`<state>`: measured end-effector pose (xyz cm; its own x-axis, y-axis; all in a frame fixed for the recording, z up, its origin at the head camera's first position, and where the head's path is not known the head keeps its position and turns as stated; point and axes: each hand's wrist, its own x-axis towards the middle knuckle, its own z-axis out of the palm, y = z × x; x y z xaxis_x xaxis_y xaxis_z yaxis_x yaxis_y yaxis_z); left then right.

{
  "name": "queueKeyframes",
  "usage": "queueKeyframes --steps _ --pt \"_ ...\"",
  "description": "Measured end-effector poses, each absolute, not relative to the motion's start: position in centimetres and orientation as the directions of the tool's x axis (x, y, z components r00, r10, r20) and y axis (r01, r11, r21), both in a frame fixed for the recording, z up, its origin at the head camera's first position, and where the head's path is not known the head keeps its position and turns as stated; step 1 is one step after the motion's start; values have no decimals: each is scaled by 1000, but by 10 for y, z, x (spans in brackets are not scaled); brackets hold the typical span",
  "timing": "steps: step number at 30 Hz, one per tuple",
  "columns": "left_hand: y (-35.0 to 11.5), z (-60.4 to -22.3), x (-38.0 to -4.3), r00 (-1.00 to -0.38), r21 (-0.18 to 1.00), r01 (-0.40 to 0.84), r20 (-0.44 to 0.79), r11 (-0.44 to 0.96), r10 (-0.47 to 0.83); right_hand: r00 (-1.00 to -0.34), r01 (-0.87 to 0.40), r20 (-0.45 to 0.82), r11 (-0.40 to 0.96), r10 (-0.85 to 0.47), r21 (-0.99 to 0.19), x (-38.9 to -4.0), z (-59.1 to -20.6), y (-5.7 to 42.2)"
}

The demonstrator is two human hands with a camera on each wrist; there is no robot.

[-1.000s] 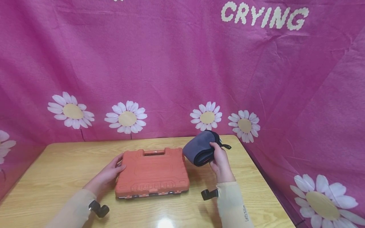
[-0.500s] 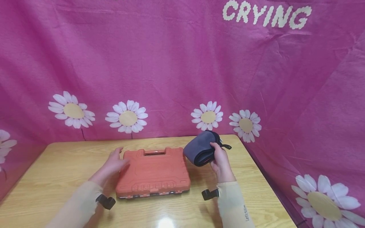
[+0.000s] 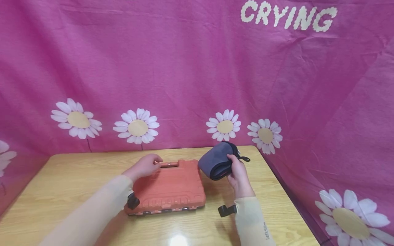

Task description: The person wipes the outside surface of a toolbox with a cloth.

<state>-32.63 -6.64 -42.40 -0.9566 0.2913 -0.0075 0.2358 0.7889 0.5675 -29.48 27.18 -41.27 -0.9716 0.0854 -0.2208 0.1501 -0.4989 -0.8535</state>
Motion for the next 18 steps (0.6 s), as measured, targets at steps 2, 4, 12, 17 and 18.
queueKeyframes --steps 2,4,12,17,18 --pt "-64 -424 -329 -947 538 269 -2 799 320 -970 150 -224 -502 90 -852 -295 -411 271" --pt "-62 -423 -330 -940 512 292 0 808 341 -970 150 -225 -503 92 -851 -296 -410 271" --pt "-59 -419 -337 -917 417 349 -32 839 397 -973 141 -215 -514 87 -846 -296 -406 269" --pt "-55 -419 -344 -907 317 368 -84 874 412 -973 137 -213 -515 91 -846 -297 -405 268" --pt "-55 -418 -345 -907 306 364 -96 880 409 -972 137 -214 -514 93 -847 -298 -405 268"
